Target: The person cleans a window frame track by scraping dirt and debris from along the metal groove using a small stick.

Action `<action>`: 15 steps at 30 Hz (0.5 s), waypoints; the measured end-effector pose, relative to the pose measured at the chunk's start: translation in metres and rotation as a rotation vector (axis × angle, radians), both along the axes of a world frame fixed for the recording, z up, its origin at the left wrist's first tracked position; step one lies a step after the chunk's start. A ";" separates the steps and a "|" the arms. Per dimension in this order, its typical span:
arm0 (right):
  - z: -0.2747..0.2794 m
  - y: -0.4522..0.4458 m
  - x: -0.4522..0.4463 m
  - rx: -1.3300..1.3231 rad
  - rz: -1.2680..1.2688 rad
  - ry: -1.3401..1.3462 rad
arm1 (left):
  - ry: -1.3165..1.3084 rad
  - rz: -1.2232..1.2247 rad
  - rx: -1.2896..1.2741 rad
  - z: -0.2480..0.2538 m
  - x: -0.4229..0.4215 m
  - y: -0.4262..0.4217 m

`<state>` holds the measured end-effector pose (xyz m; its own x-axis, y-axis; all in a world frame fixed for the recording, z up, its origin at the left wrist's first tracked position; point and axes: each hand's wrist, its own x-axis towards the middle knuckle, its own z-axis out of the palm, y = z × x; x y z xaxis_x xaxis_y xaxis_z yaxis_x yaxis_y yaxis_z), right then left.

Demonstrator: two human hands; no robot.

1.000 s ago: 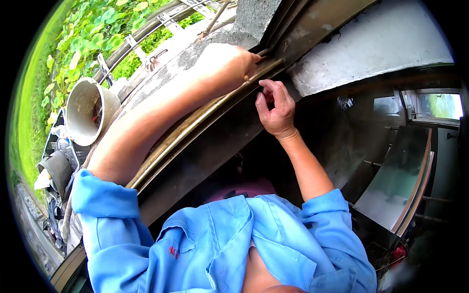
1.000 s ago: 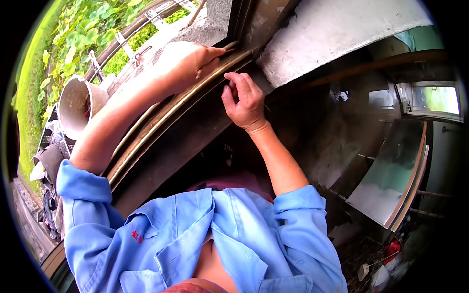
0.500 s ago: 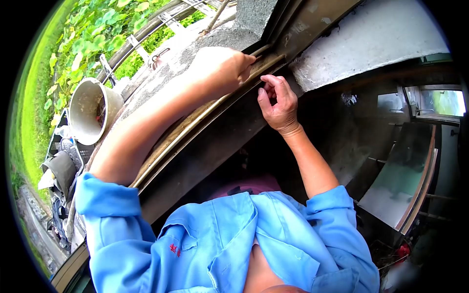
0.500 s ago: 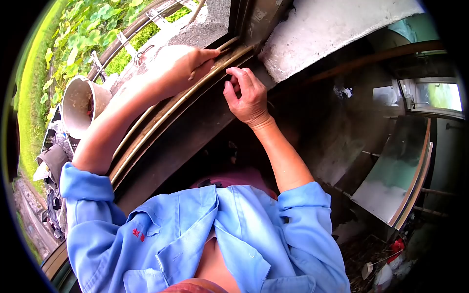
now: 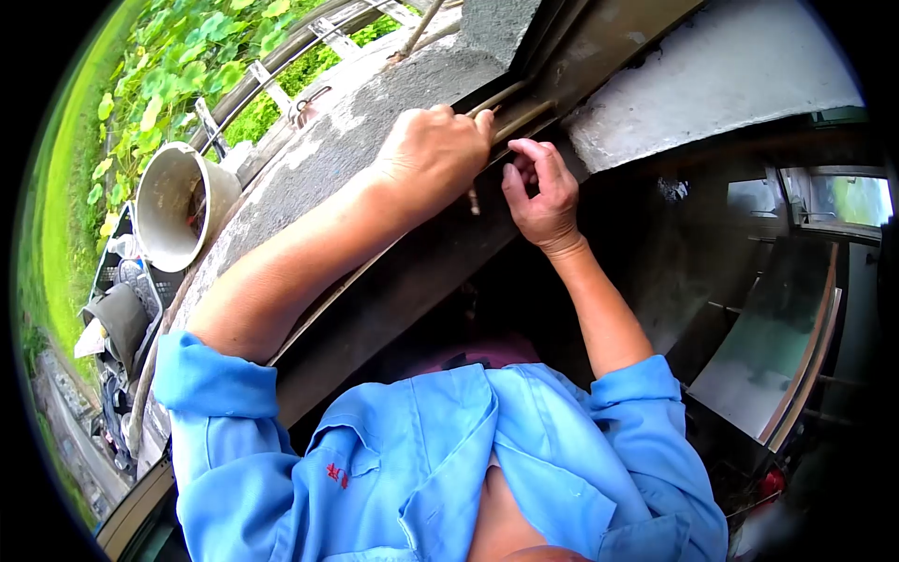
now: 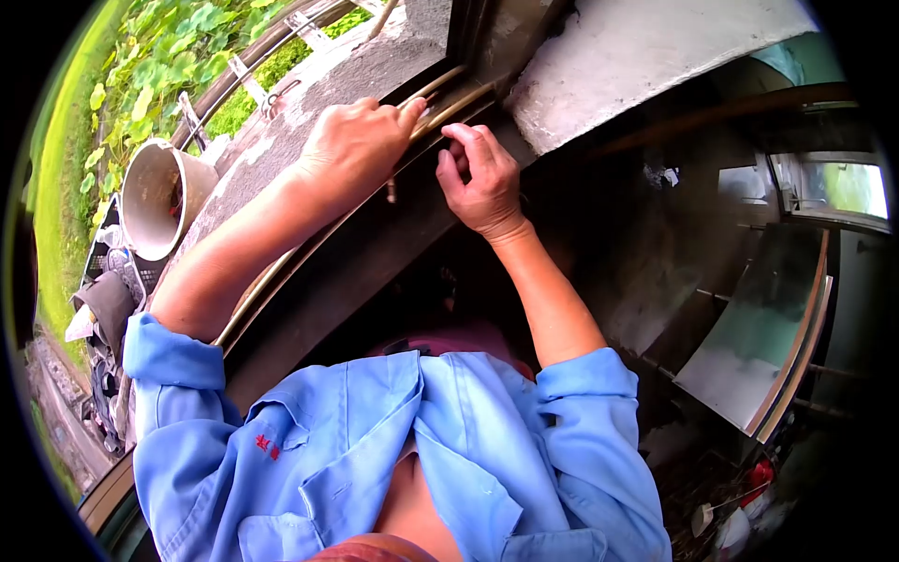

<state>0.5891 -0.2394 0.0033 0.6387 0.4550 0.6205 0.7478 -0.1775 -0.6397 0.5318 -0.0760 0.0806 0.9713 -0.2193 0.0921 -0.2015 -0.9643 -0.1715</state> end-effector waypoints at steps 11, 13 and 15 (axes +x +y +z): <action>-0.001 0.000 0.000 0.020 -0.009 -0.016 | 0.151 0.135 0.145 0.047 -0.190 0.033; -0.003 0.001 0.000 0.016 -0.010 -0.015 | 0.086 0.115 0.120 0.042 -0.178 0.026; -0.005 0.001 0.001 0.019 -0.007 -0.020 | 0.017 0.055 0.083 0.025 -0.143 0.027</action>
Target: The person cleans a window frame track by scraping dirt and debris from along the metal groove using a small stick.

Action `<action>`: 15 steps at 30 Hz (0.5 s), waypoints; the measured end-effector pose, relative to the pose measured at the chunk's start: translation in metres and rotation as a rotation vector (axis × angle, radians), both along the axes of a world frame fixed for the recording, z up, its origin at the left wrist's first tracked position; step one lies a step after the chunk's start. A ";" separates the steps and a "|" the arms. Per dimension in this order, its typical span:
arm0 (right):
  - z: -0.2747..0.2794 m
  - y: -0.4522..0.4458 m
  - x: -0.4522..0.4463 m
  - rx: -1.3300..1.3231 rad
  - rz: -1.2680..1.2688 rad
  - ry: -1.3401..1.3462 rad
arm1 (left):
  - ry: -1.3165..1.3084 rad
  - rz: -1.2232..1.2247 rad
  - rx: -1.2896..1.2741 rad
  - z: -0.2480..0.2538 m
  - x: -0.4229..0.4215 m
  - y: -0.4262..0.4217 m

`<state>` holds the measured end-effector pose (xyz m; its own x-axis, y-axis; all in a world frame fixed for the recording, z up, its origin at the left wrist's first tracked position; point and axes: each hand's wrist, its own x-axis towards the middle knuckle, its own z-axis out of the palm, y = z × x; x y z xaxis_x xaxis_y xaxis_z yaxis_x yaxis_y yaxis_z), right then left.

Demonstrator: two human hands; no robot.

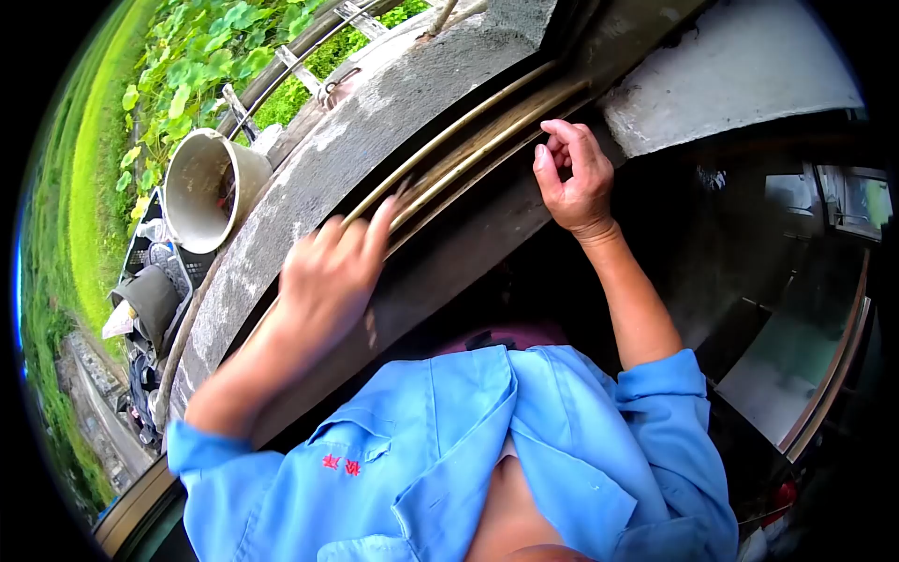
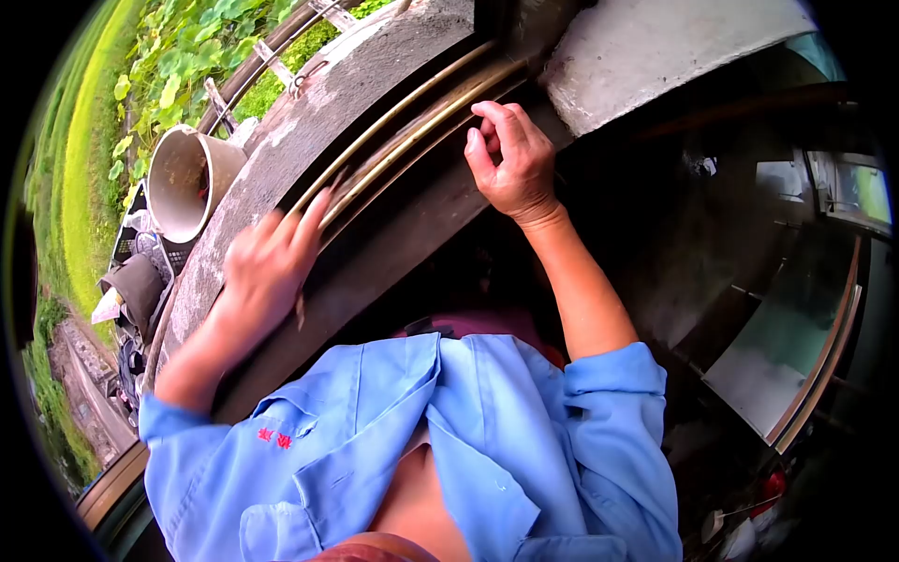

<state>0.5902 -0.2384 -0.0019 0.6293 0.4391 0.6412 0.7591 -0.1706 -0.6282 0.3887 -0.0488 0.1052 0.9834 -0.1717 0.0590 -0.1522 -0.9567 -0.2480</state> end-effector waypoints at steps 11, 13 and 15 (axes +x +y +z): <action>0.004 -0.002 0.000 -0.003 0.012 0.014 | 0.055 -0.040 -0.515 -0.007 0.052 0.022; 0.002 -0.002 -0.001 -0.003 0.001 0.022 | 0.146 0.073 -0.609 0.012 -0.006 0.037; 0.004 -0.001 -0.002 -0.013 -0.003 0.004 | 0.209 0.158 -0.674 0.025 -0.039 0.046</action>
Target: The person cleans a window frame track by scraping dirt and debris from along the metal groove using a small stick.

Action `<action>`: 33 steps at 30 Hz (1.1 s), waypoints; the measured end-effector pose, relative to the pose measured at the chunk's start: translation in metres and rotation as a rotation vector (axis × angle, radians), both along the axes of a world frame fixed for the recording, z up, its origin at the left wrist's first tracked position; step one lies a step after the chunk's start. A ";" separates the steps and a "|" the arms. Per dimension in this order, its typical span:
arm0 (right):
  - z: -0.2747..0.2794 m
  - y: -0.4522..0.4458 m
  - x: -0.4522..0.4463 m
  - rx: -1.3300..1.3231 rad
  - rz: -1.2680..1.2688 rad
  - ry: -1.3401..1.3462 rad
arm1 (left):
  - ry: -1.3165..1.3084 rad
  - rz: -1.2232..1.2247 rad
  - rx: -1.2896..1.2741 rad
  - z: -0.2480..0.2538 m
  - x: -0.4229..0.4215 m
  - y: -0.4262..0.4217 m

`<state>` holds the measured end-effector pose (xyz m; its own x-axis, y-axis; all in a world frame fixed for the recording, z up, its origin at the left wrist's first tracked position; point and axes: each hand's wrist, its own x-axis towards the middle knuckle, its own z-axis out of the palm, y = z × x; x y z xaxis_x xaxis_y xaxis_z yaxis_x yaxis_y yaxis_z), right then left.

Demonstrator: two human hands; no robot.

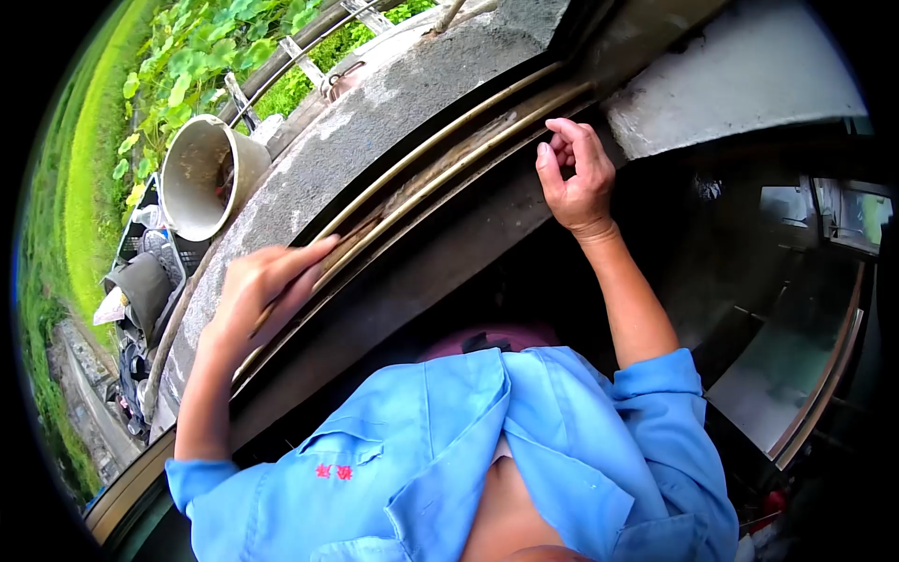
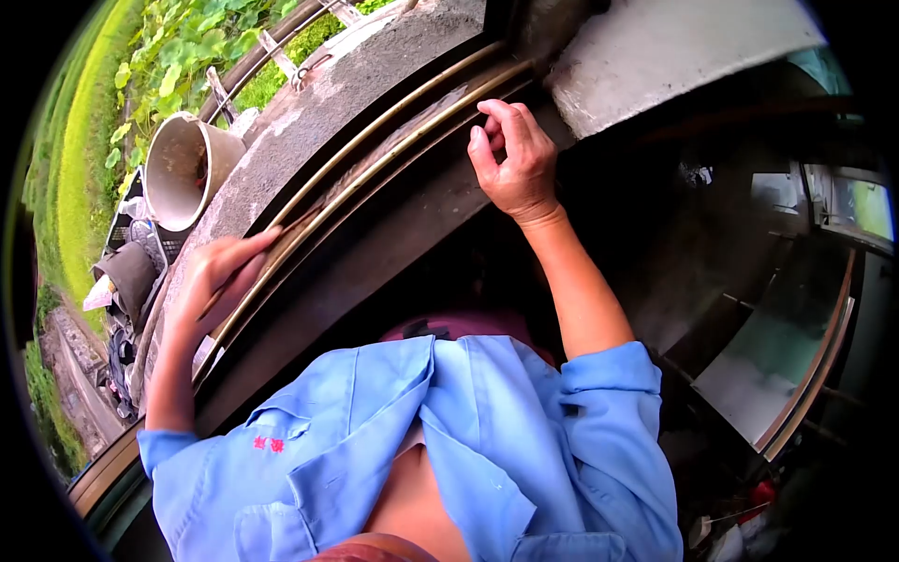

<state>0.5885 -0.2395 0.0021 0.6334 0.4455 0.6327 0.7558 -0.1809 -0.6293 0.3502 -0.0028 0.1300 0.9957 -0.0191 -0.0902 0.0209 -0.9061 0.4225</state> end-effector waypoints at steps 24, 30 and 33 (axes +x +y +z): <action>0.004 -0.005 0.000 -0.122 0.048 -0.021 | -0.158 -0.092 -0.144 -0.031 0.079 -0.019; 0.005 -0.007 -0.001 -0.142 0.051 -0.017 | -0.027 0.015 -0.126 -0.001 0.045 0.002; 0.003 -0.007 -0.002 -0.144 0.030 -0.017 | 0.060 0.122 -0.101 0.006 0.032 0.001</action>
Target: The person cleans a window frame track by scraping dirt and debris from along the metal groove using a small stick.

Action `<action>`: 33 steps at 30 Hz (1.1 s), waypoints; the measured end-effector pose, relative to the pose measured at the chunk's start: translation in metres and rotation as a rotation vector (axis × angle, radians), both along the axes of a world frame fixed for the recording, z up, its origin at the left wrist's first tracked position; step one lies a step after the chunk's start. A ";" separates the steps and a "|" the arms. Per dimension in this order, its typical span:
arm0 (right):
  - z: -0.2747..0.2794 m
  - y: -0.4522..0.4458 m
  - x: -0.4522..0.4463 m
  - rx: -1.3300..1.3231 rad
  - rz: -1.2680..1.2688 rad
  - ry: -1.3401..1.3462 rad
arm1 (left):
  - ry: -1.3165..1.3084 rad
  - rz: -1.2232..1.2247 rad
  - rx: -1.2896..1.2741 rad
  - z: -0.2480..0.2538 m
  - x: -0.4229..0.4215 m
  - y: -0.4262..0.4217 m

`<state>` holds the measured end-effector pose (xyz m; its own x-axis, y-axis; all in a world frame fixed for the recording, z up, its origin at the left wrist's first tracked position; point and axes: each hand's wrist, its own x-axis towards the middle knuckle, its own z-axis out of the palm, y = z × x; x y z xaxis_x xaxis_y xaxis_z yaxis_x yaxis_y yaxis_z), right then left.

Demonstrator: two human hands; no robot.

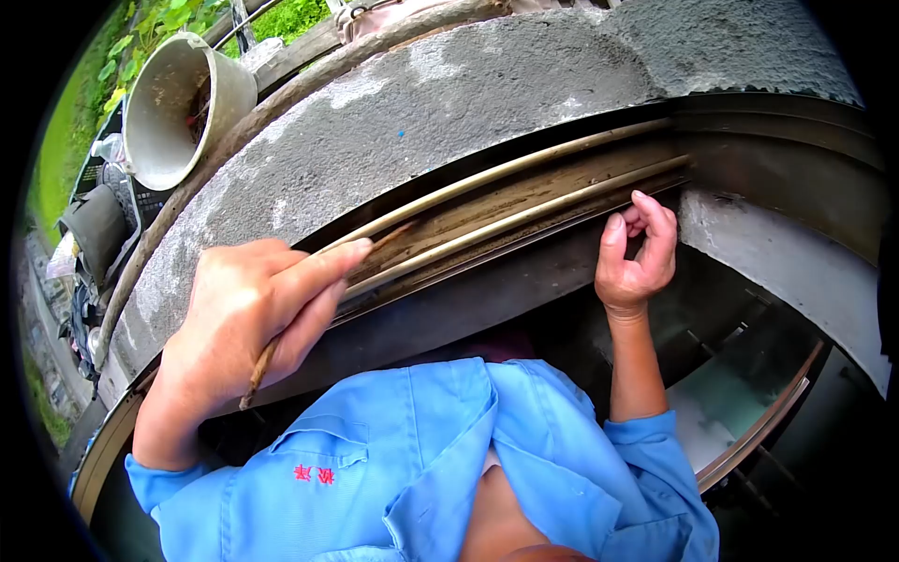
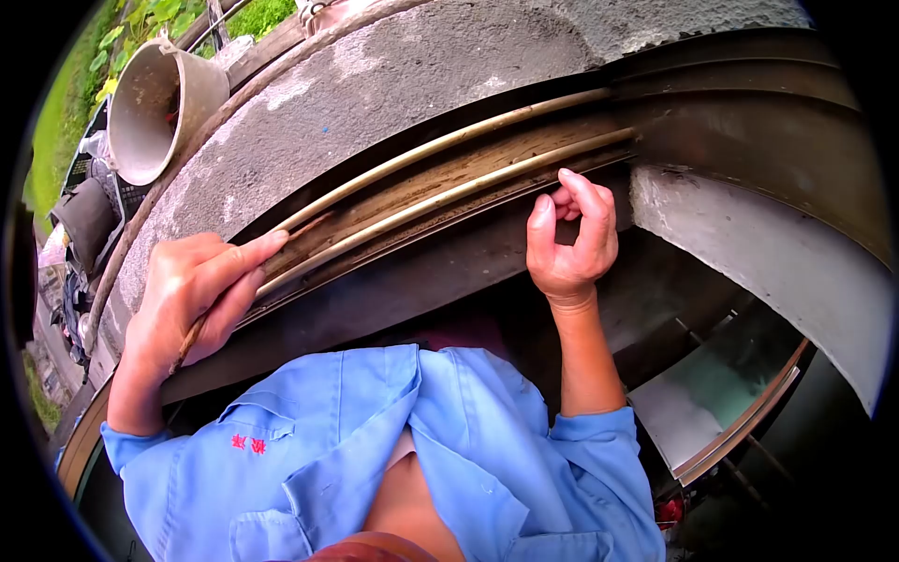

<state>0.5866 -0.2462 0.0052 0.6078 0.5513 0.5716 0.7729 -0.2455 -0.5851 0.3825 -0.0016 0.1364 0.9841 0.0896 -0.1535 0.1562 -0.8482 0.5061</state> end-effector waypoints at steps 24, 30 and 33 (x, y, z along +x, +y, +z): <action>-0.001 -0.005 0.006 -0.006 0.022 0.077 | -0.193 0.052 0.126 -0.039 0.022 -0.057; 0.026 0.004 -0.018 0.177 0.028 0.228 | -0.188 0.409 0.186 -0.019 -0.108 -0.042; 0.048 0.021 -0.035 0.237 0.108 0.323 | -0.064 0.608 0.261 -0.001 -0.153 -0.041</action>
